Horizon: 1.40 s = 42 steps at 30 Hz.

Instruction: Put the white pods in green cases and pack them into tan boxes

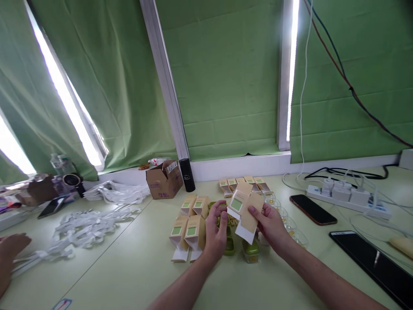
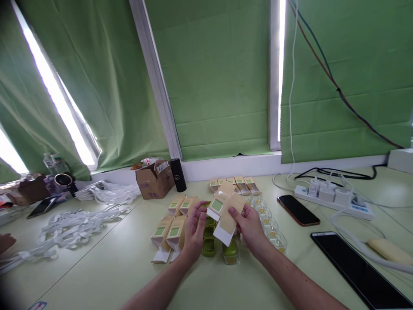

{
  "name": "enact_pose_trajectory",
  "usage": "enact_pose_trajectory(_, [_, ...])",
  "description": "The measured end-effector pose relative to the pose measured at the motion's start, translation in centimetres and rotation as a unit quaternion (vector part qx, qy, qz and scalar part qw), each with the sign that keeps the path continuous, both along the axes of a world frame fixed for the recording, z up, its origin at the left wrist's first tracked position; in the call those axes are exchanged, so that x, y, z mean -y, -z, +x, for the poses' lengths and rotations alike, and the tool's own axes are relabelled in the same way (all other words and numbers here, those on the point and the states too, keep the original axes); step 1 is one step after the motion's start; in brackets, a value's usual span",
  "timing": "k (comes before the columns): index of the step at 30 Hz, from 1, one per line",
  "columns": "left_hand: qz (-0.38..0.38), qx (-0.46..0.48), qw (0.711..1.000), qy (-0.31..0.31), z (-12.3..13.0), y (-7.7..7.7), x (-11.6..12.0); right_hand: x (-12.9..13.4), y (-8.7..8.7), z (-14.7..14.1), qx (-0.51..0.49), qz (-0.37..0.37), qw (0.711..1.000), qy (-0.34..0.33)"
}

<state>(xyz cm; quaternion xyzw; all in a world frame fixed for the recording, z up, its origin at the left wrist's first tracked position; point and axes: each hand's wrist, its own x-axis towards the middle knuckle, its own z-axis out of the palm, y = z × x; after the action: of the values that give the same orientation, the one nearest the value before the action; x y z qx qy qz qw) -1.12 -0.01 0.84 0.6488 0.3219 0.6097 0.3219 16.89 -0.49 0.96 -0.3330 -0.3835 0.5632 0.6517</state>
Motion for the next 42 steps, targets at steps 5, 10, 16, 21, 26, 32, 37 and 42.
enact_pose_trajectory(5, [-0.017,-0.039,0.998,-0.035,-0.3,0.2,-0.5,0.0,0.1,0.2,0.009,0.003,1.000,0.017])
enact_pose_trajectory(10, [-0.019,-0.060,0.998,-0.013,-0.2,-0.3,-0.4,0.2,-0.2,0.0,0.036,0.022,0.999,0.027])
enact_pose_trajectory(16, [-0.045,-0.035,0.998,0.031,0.0,-1.0,-0.6,0.5,-0.5,-0.5,0.046,0.057,0.997,0.013])
enact_pose_trajectory(21, [0.088,-0.062,0.990,-0.087,-0.7,-1.5,-0.9,0.5,-0.4,0.2,0.092,0.111,0.988,0.059])
enact_pose_trajectory(26, [0.346,-0.179,0.897,-0.209,-2.2,-1.9,-1.3,0.0,-0.6,1.6,0.167,0.124,0.960,0.186])
enact_pose_trajectory(32, [0.418,-0.238,0.834,-0.270,-2.5,-2.3,-1.5,0.1,-1.5,2.4,0.197,0.124,0.948,0.216])
enact_pose_trajectory(37, [0.290,-0.172,0.901,-0.272,-2.6,-4.0,-2.7,1.6,-1.6,2.4,0.252,0.166,0.934,0.189])
enact_pose_trajectory(42, [-0.025,-0.173,0.933,-0.315,-3.7,-6.0,-7.7,2.4,-0.3,2.7,0.336,0.193,0.906,0.174])
